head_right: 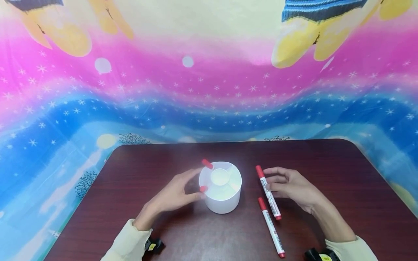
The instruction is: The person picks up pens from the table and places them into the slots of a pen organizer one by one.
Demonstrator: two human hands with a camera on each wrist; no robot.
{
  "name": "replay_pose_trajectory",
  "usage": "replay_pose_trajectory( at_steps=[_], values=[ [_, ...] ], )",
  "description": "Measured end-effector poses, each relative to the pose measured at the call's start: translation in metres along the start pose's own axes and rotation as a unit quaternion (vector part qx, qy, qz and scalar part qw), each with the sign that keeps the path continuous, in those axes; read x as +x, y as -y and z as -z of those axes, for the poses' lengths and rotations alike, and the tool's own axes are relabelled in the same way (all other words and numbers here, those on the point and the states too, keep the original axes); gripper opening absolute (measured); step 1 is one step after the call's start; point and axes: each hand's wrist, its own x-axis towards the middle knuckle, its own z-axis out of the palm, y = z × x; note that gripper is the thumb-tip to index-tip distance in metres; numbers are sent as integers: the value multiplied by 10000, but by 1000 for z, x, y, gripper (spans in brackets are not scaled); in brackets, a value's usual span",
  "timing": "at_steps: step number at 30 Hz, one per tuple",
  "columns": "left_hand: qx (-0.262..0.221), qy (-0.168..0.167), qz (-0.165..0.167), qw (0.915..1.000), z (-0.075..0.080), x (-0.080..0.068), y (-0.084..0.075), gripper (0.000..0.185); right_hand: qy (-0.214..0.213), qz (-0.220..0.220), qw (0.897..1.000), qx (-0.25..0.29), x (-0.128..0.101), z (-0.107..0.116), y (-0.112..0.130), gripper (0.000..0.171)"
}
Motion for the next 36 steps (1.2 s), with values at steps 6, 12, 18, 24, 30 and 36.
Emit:
replay_pose_trajectory(
  at_steps=[6, 12, 18, 24, 30, 36],
  values=[
    [-49, -11, -41, 10000, 0, 0, -1, 84, -228, 329, 9992, -44, -4, -5, 7, 50],
    [-67, -18, -26, 10000, 0, 1, -3, 88, -642, 552, 9964, -87, -9, -10, 17, 42],
    [-86, -77, -96, 9999, -1, 0, -2, 89, -621, 1022, 9925, 266, -5, -13, 35, 41],
    [-136, -51, -218, 9997, -2, -1, -1, 82, -762, 1297, 9883, 250, 3, -28, 68, 38],
    [-171, -10, -166, 9997, -2, -1, 0, 82, -824, 1373, 9867, 269, 11, -39, 79, 35],
    [-161, 19, -58, 9999, 0, 0, 0, 82, -971, 1496, 9826, 517, 15, -41, 75, 33]
  ],
)
